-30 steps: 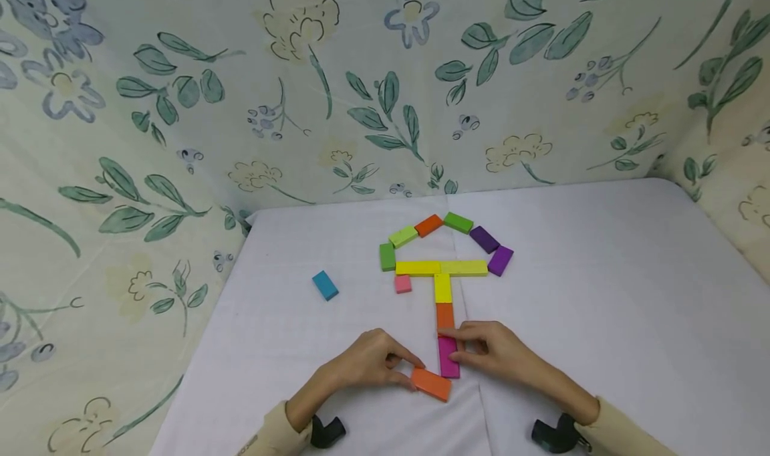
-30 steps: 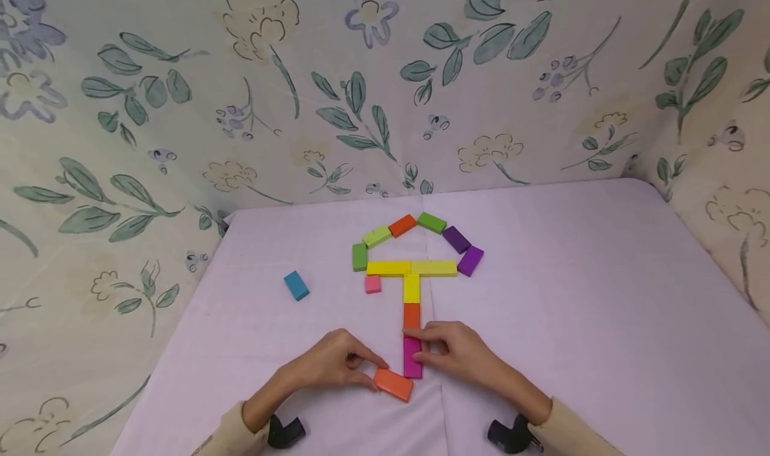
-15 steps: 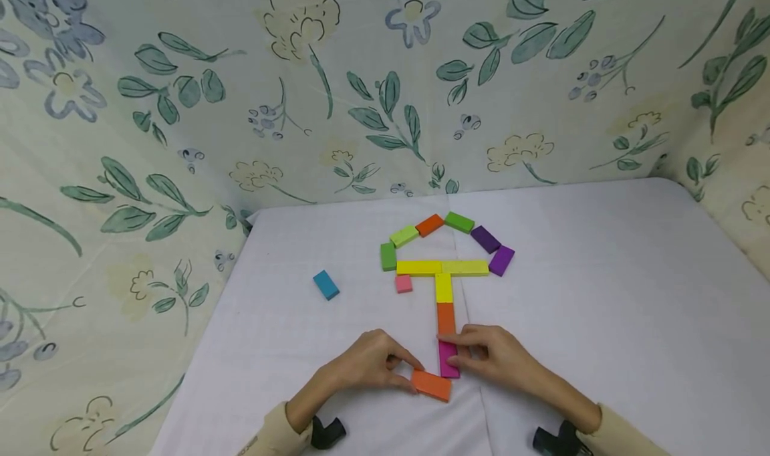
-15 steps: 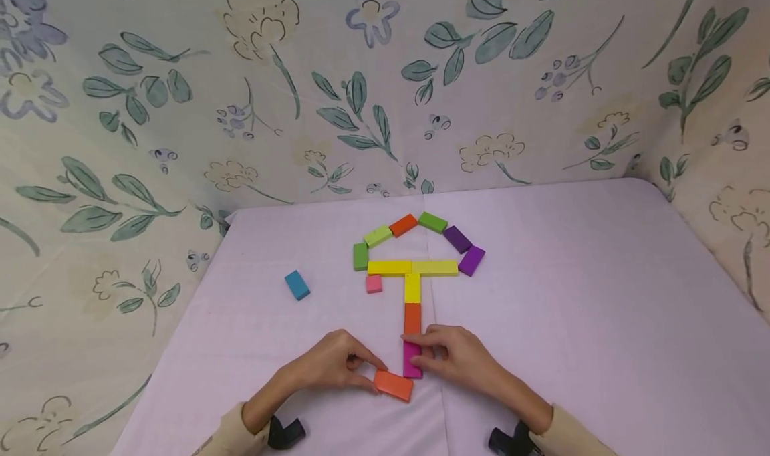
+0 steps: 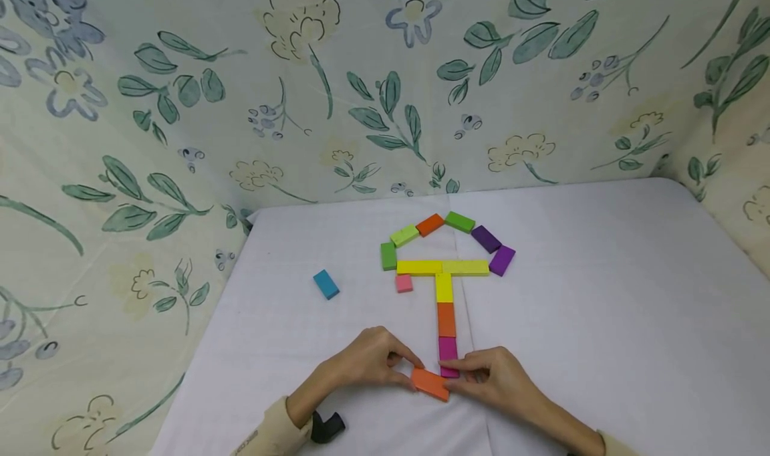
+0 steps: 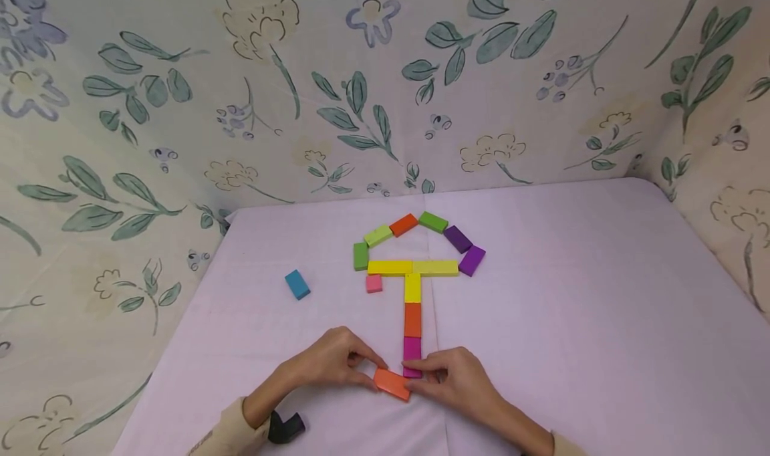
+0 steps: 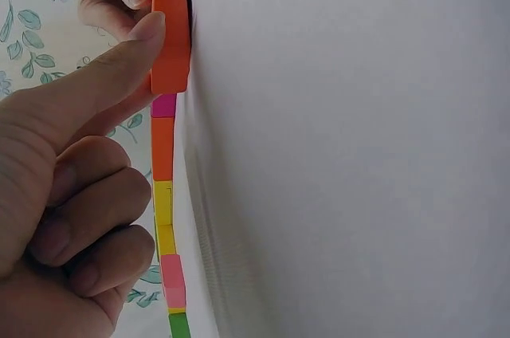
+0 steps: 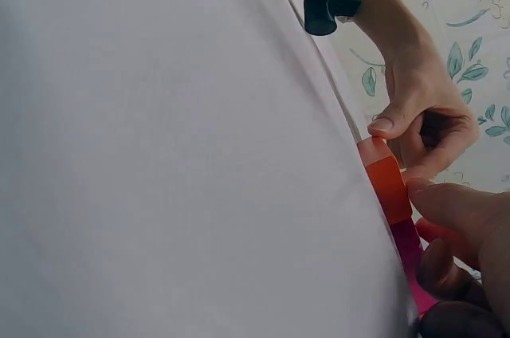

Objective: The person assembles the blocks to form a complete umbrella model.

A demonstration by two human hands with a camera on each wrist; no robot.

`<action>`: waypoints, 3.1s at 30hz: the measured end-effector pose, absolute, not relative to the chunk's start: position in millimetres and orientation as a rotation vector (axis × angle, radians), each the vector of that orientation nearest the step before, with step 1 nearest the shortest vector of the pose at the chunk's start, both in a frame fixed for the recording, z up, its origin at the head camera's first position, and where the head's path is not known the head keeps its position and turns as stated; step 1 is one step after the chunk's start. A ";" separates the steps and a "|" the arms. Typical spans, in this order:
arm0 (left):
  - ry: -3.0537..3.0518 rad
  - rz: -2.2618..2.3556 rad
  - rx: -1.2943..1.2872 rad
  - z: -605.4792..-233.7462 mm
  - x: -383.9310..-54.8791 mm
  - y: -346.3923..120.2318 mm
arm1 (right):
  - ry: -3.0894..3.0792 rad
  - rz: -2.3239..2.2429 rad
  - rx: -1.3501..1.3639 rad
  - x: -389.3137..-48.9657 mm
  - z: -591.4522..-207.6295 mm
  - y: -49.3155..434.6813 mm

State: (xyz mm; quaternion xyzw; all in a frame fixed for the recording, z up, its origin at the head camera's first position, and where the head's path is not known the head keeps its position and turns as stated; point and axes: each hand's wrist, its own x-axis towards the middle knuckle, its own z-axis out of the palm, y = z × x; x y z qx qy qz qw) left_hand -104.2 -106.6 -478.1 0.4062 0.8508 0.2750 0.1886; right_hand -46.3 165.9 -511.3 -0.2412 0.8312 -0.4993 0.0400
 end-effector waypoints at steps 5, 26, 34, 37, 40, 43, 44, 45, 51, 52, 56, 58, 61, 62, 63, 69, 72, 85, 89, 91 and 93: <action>2.390 0.763 1.153 -476.0 -104.5 -105.8 | 2.588 -1.550 -0.705 -44.3 -513.3 164.4; 2.616 0.918 0.979 -458.1 -132.2 -141.7 | 2.584 -1.523 -0.619 -41.1 -512.7 164.7; 2.972 0.998 0.524 -467.6 -168.9 -201.4 | 2.569 -1.496 -0.579 -42.2 -514.4 164.1; 3.028 1.012 0.398 -475.3 -177.5 -222.0 | 2.556 -1.485 -0.555 -42.2 -513.9 163.8; 3.028 1.007 0.298 -480.2 -181.8 -235.2 | 2.542 -1.482 -0.535 -42.2 -513.4 164.3; 2.990 0.991 0.212 -483.8 -185.1 -243.3 | 2.534 -1.482 -0.521 -42.3 -513.4 164.7; 2.974 0.986 0.195 -485.3 -186.2 -245.4 | 2.534 -1.481 -0.519 -42.3 -513.5 164.8; 2.957 0.981 0.185 -486.1 -186.9 -247.1 | 2.533 -1.481 -0.518 -42.3 -513.5 164.9; 2.889 0.963 0.191 -485.1 -187.1 -248.9 | 2.549 -1.480 -0.561 -42.9 -514.8 165.4; 2.883 0.962 0.194 -484.1 -186.7 -247.9 | 2.555 -1.479 -0.573 -43.1 -515.0 165.5; 2.872 0.958 0.220 -479.9 -184.9 -243.0 | 2.563 -1.468 -0.588 -43.8 -515.2 165.7; 2.877 0.960 0.229 -478.1 -183.4 -239.6 | 2.557 -1.465 -0.581 -44.0 -515.2 165.7; 2.884 0.954 0.271 -476.4 -178.4 -232.7 | 2.555 -1.459 -0.576 -44.2 -515.4 165.9; 2.883 0.953 0.290 -475.3 -175.5 -229.2 | 2.556 -1.457 -0.575 -44.1 -515.6 166.0; 2.880 0.951 0.318 -474.1 -171.8 -225.0 | 2.557 -1.456 -0.577 -44.1 -515.7 166.1; 2.860 0.950 0.516 -465.8 -144.5 -192.7 | 2.555 -1.460 -0.581 -43.8 -515.7 166.2; 2.861 0.916 0.598 -463.6 -131.5 -177.5 | 2.546 -1.468 -0.585 -44.1 -514.9 166.0; 2.763 0.801 0.768 -471.4 -100.0 -140.8 | 2.548 -1.448 -0.559 -44.0 -513.3 164.7; 2.753 0.765 0.786 -474.1 -95.1 -136.8 | 2.556 -1.441 -0.563 -44.0 -513.8 164.6; 2.755 0.737 0.784 -475.2 -93.1 -135.2 | 2.561 -1.436 -0.565 -43.9 -514.0 164.5; 2.760 0.715 0.784 -475.9 -91.5 -133.9 | 2.565 -1.430 -0.566 -44.0 -514.1 164.5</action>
